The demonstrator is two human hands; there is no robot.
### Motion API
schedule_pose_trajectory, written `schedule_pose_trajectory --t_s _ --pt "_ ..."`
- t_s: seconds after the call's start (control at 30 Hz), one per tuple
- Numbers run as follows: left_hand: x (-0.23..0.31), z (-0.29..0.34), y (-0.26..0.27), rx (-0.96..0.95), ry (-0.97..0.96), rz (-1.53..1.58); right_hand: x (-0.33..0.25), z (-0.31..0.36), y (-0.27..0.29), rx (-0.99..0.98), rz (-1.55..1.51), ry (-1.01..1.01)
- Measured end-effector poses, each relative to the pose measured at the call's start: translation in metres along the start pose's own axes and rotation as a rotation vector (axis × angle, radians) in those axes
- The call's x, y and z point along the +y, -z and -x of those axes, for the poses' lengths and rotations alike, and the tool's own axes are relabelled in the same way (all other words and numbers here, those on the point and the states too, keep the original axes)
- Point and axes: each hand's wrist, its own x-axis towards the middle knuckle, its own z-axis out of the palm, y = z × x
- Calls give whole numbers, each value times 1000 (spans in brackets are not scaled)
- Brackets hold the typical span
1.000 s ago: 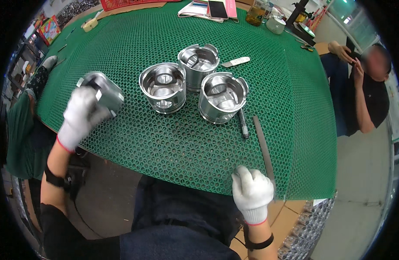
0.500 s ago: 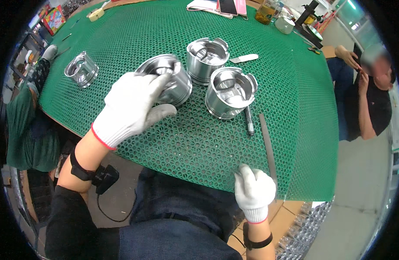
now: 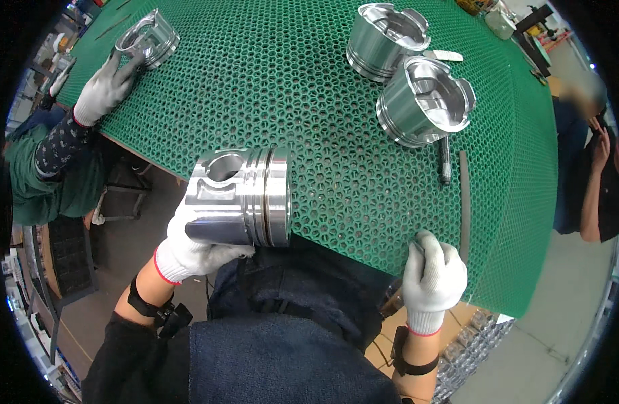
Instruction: Inspecting and deburring metal pistons using a scribe and file on a green work table.
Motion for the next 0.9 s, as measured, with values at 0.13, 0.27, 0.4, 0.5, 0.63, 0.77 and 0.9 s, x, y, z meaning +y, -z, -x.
schedule_pose_trajectory --t_s 0.13,0.27,0.4,0.5,0.63,0.77,0.9 --pt "8 -10 17 -96 144 -83 -2 0 0 -13 6 -7" --pt "13 -40 29 169 1034 1233 -2 2 2 -39 21 -27" --pt "-3 -26 24 347 945 721 -4 -1 5 -36 -2 -28" --pt "2 -36 26 77 529 501 -1 2 6 -63 14 -42" --pt "-6 -41 20 39 592 544 -4 -2 6 -63 6 -33" --pt "-7 -64 26 19 470 457 -5 -1 11 -61 36 -41" --pt "33 -104 30 -185 -63 -369 4 -5 16 -157 6 -19"
